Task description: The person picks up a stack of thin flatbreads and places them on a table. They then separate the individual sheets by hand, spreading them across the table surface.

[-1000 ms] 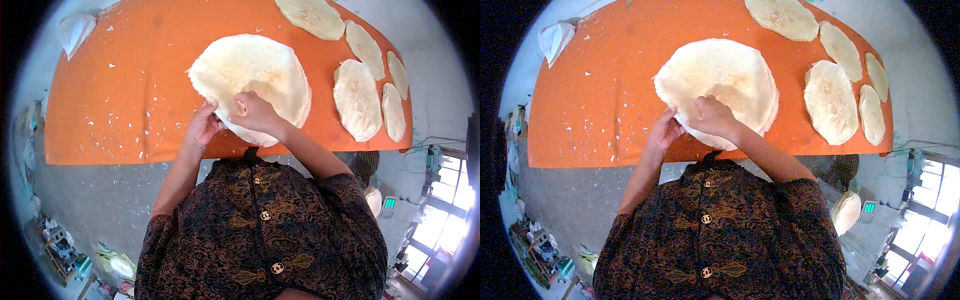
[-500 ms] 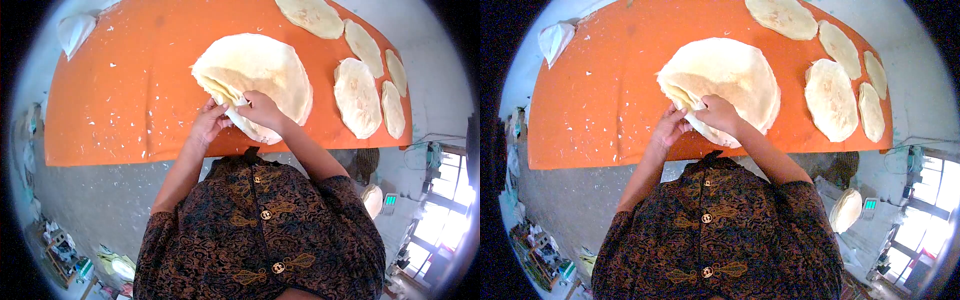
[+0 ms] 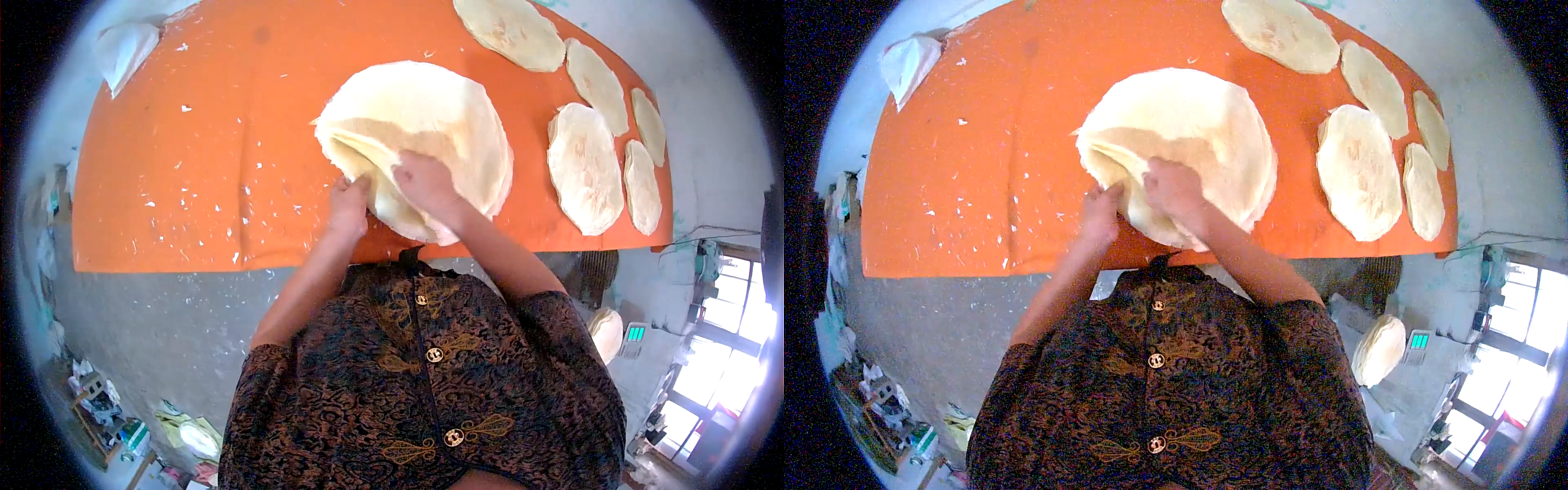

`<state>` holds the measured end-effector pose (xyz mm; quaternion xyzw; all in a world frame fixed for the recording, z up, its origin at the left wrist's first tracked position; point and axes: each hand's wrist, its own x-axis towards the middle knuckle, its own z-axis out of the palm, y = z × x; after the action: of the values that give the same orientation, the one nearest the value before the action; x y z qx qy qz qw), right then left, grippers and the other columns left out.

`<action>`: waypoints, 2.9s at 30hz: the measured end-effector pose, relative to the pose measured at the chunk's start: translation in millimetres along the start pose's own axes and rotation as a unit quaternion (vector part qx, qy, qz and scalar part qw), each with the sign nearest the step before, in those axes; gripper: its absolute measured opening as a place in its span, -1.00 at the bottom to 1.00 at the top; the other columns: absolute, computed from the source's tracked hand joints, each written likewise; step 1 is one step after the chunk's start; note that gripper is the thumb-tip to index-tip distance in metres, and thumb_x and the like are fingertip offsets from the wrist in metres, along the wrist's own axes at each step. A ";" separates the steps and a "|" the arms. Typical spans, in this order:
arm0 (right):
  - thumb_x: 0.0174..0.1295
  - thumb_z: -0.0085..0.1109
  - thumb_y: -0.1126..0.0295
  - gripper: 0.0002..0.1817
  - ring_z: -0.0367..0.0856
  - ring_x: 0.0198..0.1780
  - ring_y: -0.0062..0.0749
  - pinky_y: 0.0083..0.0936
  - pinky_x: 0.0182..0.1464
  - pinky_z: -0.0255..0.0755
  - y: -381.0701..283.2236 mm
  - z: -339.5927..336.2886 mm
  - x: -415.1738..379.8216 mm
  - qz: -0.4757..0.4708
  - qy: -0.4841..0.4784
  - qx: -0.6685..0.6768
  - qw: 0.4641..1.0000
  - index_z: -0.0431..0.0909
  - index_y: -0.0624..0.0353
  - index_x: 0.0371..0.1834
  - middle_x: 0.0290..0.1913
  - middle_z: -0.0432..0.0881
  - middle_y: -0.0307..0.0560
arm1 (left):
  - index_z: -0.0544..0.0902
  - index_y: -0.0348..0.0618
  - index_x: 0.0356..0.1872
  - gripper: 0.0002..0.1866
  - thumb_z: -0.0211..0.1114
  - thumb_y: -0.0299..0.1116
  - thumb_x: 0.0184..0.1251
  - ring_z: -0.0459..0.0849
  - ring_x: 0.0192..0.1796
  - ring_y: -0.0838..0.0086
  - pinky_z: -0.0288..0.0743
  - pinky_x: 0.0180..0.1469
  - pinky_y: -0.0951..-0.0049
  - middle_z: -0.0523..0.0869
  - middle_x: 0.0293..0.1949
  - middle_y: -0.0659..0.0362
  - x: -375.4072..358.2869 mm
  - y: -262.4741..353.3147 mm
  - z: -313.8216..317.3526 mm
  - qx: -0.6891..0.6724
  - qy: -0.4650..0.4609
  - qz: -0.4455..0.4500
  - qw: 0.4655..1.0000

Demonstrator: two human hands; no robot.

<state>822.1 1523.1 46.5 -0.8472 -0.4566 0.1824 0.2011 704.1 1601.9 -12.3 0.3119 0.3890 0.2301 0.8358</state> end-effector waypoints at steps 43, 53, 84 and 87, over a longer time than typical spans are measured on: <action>-0.02 0.10 0.16 -0.67 0.53 -0.41 -0.27 -0.42 -0.36 0.38 -57.8 27.8 93.8 -0.135 -0.133 0.171 0.967 0.49 0.22 -0.34 -0.47 0.55 -0.04 | 0.18 -0.16 0.23 -0.31 -0.11 0.14 0.23 0.32 0.19 0.22 0.22 0.18 0.13 0.31 0.19 0.04 -50.5 101.4 -179.3 -0.120 -0.050 0.062 0.990; -0.18 0.18 0.06 -0.22 0.50 -0.13 -0.21 -0.40 -0.09 0.36 -172.0 55.0 26.6 -0.140 -0.214 0.077 0.964 0.18 0.27 0.11 -0.14 0.46 0.11 | 0.39 -0.10 0.00 -0.62 0.09 -0.14 0.24 0.47 -0.06 0.51 0.37 -0.01 0.44 0.51 -0.12 0.22 -49.3 109.4 -132.9 -0.111 -0.031 0.074 0.991; 0.01 0.15 0.30 -0.65 0.40 -0.17 -0.44 -0.40 -0.29 0.35 -148.7 60.5 46.1 0.131 -0.368 0.407 0.826 0.41 0.03 -0.10 -0.25 0.48 -0.22 | 0.37 -0.14 -0.02 -0.64 0.10 -0.42 0.10 0.50 -0.15 0.49 0.41 -0.09 0.45 0.53 -0.17 0.20 -38.1 102.1 -141.1 -0.063 0.027 0.073 0.995; 0.01 0.15 0.29 -0.68 0.41 -0.19 -0.44 -0.42 -0.31 0.35 -147.4 62.5 46.0 0.139 -0.364 0.417 0.821 0.43 0.02 -0.13 -0.26 0.48 -0.22 | 0.39 -0.17 -0.06 -0.66 0.12 -0.40 0.09 0.50 -0.19 0.48 0.40 -0.12 0.46 0.53 -0.19 0.18 -37.2 102.5 -142.8 -0.070 0.031 0.074 0.994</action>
<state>711.8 1647.0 62.2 -0.6087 -0.2543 0.6765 0.3273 554.3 1699.1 6.4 0.2732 0.3729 0.3278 0.8239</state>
